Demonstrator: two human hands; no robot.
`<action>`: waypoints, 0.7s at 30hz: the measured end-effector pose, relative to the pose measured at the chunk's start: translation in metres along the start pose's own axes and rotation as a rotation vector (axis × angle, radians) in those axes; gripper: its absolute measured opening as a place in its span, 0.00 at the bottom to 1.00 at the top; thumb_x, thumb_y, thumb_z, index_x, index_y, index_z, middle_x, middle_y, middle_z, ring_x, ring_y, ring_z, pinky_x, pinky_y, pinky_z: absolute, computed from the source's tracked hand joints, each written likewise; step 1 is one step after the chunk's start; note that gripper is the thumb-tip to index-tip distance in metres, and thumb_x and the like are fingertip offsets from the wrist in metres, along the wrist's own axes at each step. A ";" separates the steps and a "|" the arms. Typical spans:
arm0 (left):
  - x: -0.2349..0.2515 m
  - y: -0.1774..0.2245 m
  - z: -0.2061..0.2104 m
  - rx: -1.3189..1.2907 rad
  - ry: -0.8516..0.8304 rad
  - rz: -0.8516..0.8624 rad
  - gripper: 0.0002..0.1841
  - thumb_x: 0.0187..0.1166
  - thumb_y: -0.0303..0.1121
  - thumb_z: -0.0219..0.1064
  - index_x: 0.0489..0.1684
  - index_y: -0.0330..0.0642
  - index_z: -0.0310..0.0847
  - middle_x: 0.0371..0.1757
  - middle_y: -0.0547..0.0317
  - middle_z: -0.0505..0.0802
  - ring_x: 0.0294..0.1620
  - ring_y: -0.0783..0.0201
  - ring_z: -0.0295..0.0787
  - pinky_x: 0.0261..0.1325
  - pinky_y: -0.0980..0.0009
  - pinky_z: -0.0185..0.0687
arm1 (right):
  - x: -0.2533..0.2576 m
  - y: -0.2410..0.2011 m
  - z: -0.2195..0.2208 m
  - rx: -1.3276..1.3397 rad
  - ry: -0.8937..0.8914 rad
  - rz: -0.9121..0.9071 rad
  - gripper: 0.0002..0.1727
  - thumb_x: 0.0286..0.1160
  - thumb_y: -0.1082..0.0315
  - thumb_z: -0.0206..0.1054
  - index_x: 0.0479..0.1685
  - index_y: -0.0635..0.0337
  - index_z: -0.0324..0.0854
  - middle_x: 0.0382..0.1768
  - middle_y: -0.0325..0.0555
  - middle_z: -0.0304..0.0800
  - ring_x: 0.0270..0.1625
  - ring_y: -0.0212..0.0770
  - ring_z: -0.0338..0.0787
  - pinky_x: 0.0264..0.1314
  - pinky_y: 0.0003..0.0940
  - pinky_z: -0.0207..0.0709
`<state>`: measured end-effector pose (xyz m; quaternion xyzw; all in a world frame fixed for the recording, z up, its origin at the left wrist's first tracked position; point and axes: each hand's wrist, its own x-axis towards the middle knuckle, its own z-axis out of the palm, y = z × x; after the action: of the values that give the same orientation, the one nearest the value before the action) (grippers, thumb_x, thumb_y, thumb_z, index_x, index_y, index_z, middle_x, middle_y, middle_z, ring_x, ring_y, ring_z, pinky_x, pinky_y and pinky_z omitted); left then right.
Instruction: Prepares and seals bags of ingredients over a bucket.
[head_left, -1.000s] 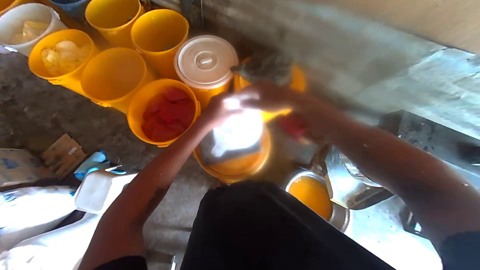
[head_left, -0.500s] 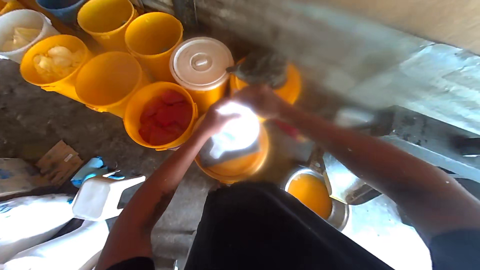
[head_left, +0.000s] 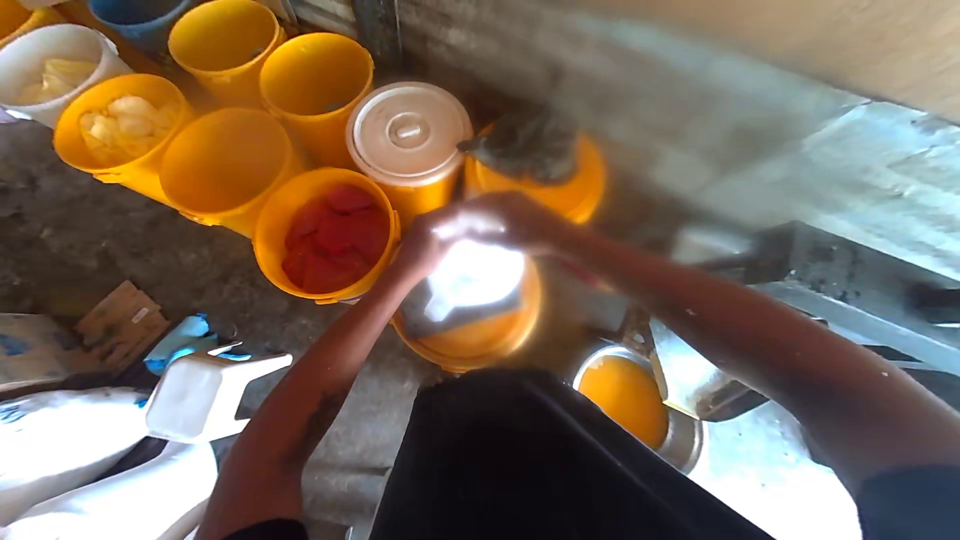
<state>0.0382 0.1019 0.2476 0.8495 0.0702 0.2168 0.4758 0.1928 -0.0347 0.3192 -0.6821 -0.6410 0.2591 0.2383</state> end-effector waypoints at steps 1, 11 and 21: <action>-0.001 0.000 -0.001 0.001 -0.011 -0.024 0.13 0.73 0.25 0.74 0.53 0.31 0.89 0.50 0.48 0.95 0.54 0.63 0.92 0.65 0.64 0.85 | 0.001 0.002 0.004 -0.032 0.003 -0.005 0.30 0.72 0.74 0.74 0.77 0.61 0.79 0.59 0.63 0.89 0.65 0.57 0.87 0.75 0.51 0.76; -0.006 -0.012 -0.011 0.090 -0.304 -0.271 0.33 0.67 0.39 0.83 0.72 0.35 0.80 0.70 0.46 0.87 0.72 0.55 0.83 0.78 0.52 0.74 | 0.001 0.016 0.014 0.007 0.129 -0.036 0.20 0.74 0.73 0.71 0.66 0.63 0.86 0.57 0.60 0.92 0.62 0.53 0.90 0.72 0.51 0.79; 0.003 -0.013 0.008 -0.055 -0.051 -0.129 0.13 0.72 0.30 0.77 0.52 0.34 0.90 0.51 0.50 0.95 0.56 0.63 0.92 0.67 0.63 0.84 | -0.006 0.014 0.027 -0.221 0.282 -0.175 0.21 0.76 0.75 0.67 0.68 0.53 0.88 0.41 0.62 0.93 0.43 0.60 0.93 0.54 0.55 0.85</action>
<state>0.0460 0.1037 0.2336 0.8350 0.1068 0.1660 0.5136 0.1855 -0.0419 0.2904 -0.6753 -0.6827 0.0674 0.2709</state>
